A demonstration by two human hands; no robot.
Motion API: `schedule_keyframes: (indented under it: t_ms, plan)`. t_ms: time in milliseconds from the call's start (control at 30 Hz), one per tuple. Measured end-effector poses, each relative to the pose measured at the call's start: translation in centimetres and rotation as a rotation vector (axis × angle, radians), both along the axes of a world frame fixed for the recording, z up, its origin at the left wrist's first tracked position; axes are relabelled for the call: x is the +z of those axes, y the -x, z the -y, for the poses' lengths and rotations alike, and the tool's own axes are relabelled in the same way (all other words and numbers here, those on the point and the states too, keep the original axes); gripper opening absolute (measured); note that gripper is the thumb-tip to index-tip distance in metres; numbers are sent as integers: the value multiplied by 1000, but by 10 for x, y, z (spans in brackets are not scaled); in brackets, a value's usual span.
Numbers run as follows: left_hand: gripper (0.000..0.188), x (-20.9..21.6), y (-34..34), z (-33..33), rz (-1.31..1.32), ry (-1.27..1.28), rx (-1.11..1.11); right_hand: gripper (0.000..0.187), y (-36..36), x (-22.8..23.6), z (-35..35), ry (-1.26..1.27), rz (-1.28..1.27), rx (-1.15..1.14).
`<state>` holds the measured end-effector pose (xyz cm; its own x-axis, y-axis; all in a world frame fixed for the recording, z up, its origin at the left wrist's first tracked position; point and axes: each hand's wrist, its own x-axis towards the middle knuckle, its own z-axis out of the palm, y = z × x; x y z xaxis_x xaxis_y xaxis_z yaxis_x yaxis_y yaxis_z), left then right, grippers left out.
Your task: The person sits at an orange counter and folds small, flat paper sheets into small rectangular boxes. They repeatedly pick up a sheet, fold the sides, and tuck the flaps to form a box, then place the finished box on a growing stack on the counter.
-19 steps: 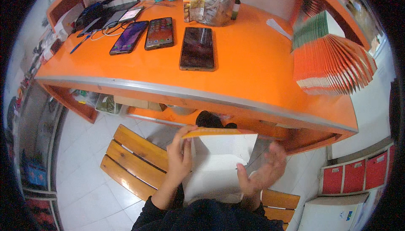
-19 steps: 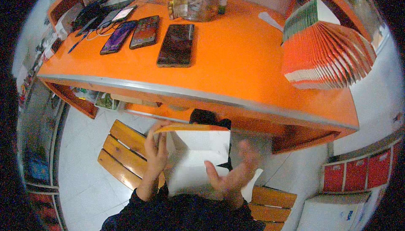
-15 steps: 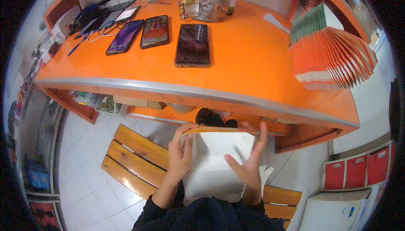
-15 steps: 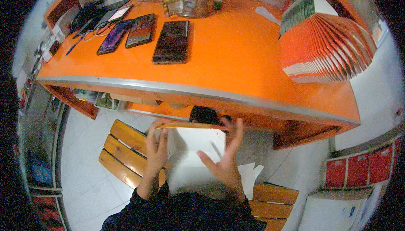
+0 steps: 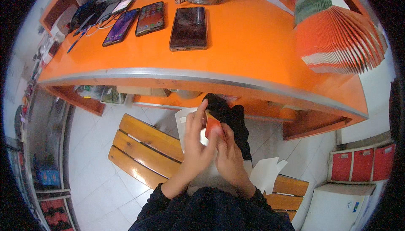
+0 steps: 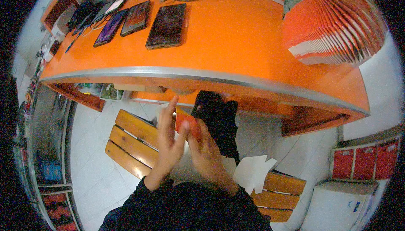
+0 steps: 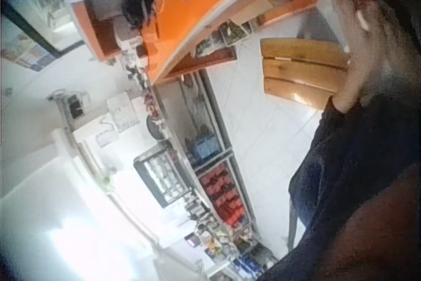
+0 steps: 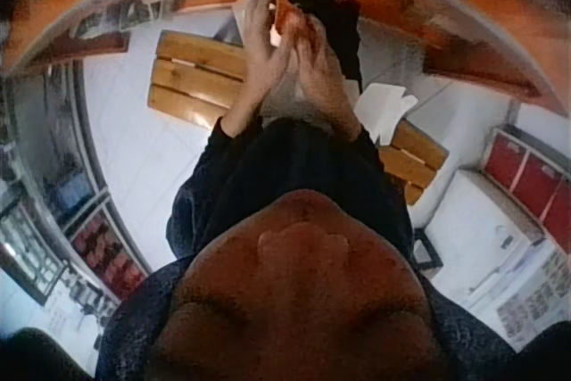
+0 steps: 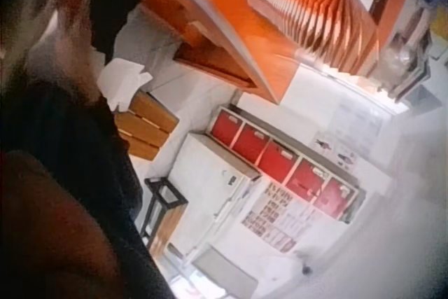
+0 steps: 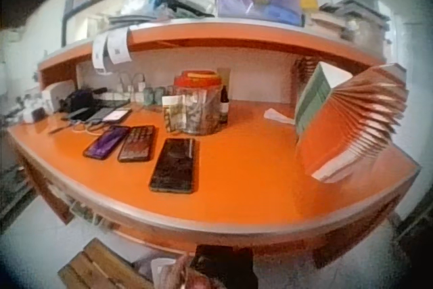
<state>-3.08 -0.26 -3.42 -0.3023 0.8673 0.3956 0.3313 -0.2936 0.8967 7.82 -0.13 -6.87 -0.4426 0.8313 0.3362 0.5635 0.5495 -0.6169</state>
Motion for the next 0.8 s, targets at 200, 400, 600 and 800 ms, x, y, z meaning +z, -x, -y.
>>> schedule_keyframes:
  t_ms: [200, 400, 600, 800]
  plan:
    - [29, -4, 15, -15, -51, 31, -6, 32, -9, 4, -2, 249, -307, 15]
    - [23, -29, -17, 5, 252, -67, 28, 19, -18, 4, -19, 85, -527, -113]
    - [25, -33, -23, 9, 424, -115, -46, 15, -14, 10, -23, -12, -545, -116]
    - [25, -34, -19, 8, 488, -103, -65, 17, -14, 9, -26, 48, -618, -48]
